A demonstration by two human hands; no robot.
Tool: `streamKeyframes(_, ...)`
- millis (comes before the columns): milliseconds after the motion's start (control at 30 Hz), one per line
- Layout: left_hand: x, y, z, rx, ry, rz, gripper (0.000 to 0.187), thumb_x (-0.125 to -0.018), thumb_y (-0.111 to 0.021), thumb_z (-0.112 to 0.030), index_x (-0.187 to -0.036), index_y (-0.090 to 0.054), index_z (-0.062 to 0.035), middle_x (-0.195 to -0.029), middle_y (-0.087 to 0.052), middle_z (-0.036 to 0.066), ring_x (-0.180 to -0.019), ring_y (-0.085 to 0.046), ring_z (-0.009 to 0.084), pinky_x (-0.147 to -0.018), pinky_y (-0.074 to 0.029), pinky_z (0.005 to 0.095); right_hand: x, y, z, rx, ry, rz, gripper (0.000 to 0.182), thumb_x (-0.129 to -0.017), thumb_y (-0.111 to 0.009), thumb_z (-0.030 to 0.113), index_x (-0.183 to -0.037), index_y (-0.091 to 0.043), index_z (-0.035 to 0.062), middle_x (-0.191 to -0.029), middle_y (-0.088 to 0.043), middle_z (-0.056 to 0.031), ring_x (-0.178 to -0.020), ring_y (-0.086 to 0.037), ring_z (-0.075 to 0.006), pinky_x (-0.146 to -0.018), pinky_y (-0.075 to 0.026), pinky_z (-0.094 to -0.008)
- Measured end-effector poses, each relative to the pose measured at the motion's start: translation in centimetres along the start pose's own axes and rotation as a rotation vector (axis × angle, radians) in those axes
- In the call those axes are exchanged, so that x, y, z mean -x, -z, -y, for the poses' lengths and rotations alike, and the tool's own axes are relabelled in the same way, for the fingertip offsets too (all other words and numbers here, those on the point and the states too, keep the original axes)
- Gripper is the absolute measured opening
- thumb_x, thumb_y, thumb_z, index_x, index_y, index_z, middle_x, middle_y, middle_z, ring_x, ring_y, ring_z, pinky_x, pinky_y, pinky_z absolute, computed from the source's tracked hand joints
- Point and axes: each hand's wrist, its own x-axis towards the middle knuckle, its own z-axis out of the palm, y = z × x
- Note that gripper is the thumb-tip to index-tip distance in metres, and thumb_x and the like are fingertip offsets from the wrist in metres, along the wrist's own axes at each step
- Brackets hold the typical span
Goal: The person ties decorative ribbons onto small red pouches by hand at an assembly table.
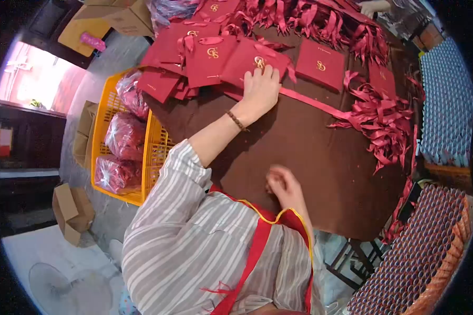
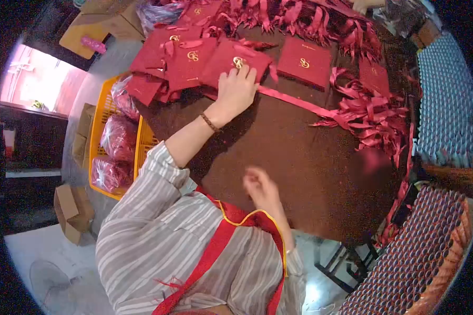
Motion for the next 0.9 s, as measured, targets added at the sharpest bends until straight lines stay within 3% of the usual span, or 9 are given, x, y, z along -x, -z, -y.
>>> streamKeyframes(133,2.8,-0.1,3.0,0.158,0.008,-0.186,0.033,-0.077,-0.059,-0.022,-0.108,-0.055,-0.0112,-0.108,-0.052,0.010,-0.093,-0.051,0.0273,-0.075,-0.039,0.0445,-10.5,0.0,5.2,0.163,0.219,-0.146,0.053,-0.087,-0.058,0.011,-0.133,-0.033,0.0066,-0.117,-0.047,-0.0079,-0.092,-0.053,-0.0124,-0.075,-0.047,-0.0271)
streamKeyframes(233,5.7,2.9,6.3,0.048,0.383,-0.389,0.051,-0.073,-0.066,-0.027,-0.119,-0.049,-0.0118,-0.114,-0.046,0.013,-0.107,-0.042,0.0324,-0.086,-0.033,0.0465,-17.3,0.1,6.4,0.016,0.252,-0.125,0.064,-0.083,-0.062,0.014,-0.136,-0.028,0.0086,-0.123,-0.043,-0.0098,-0.089,-0.054,-0.0131,-0.075,-0.047,-0.0268)
streamKeyframes(300,8.2,2.0,8.4,0.095,0.670,-0.431,0.064,-0.077,-0.065,-0.031,-0.131,-0.037,-0.0101,-0.122,-0.045,0.018,-0.112,-0.042,0.0365,-0.091,-0.033,0.0480,-20.4,0.6,5.6,0.286,0.297,-0.241,0.070,-0.080,-0.066,0.016,-0.137,-0.025,0.0106,-0.124,-0.043,-0.0108,-0.085,-0.054,-0.0135,-0.067,-0.046,-0.0257)
streamKeyframes(433,7.6,1.9,10.1,0.699,0.878,-0.311,0.066,-0.079,-0.066,-0.018,-0.132,-0.031,-0.0037,-0.112,-0.055,0.024,-0.098,-0.058,0.0359,-0.080,-0.045,0.0397,-21.0,0.0,5.7,0.373,0.207,-0.342,0.078,-0.076,-0.069,0.014,-0.138,-0.022,0.0123,-0.122,-0.046,-0.0118,-0.085,-0.055,-0.0153,-0.057,-0.047,-0.0283)
streamKeyframes(500,6.8,1.2,11.2,0.650,0.716,-0.444,0.061,-0.080,-0.062,-0.009,-0.133,-0.032,-0.0076,-0.092,-0.056,0.012,-0.072,-0.056,0.0204,-0.067,-0.047,0.0329,-21.7,-0.1,5.8,0.322,0.301,-0.316,0.081,-0.072,-0.071,0.011,-0.137,-0.023,0.0104,-0.117,-0.048,-0.0127,-0.083,-0.056,-0.0163,-0.056,-0.047,-0.0279)
streamKeyframes(567,5.2,3.1,13.1,0.914,0.663,-0.480,0.050,-0.081,-0.057,-0.003,-0.128,-0.040,-0.0079,-0.093,-0.053,0.004,-0.065,-0.049,0.0080,-0.055,-0.043,0.0213,-22.5,-0.6,5.9,0.251,0.396,-0.313,0.083,-0.069,-0.073,0.008,-0.135,-0.024,0.0072,-0.109,-0.052,-0.0128,-0.081,-0.057,-0.0172,-0.052,-0.046,-0.0269)
streamKeyframes(633,3.5,5.1,15.8,0.865,0.545,-0.545,0.037,-0.082,-0.051,0.003,-0.118,-0.049,-0.0014,-0.110,-0.056,0.009,-0.066,-0.055,0.0112,-0.051,-0.045,0.0219,-23.0,-1.0,6.5,0.297,0.275,-0.332,0.084,-0.066,-0.075,0.006,-0.134,-0.025,0.0044,-0.104,-0.054,-0.0134,-0.082,-0.058,-0.0181,-0.059,-0.048,-0.0284)
streamKeyframes(733,2.4,5.3,21.2,1.014,0.676,-0.505,0.031,-0.084,-0.054,0.000,-0.115,-0.051,-0.0027,-0.089,-0.056,0.006,-0.058,-0.053,0.0084,-0.048,-0.046,0.0215,-22.8,-3.7,8.5,0.162,0.371,-0.322,0.080,-0.065,-0.074,0.006,-0.132,-0.031,0.0032,-0.098,-0.056,-0.0130,-0.083,-0.058,-0.0203,-0.075,-0.049,-0.0304)
streamKeyframes(900,2.9,2.4,28.3,1.027,0.671,-0.360,0.038,-0.085,-0.059,-0.010,-0.119,-0.047,0.0023,-0.091,-0.059,0.011,-0.067,-0.058,0.0159,-0.059,-0.050,0.0278,-22.6,-6.0,10.0,0.465,0.170,-0.364,0.068,-0.068,-0.070,0.024,-0.127,-0.039,0.0099,-0.125,-0.039,-0.0227,-0.110,-0.049,-0.0387,-0.093,-0.042,-0.0428)
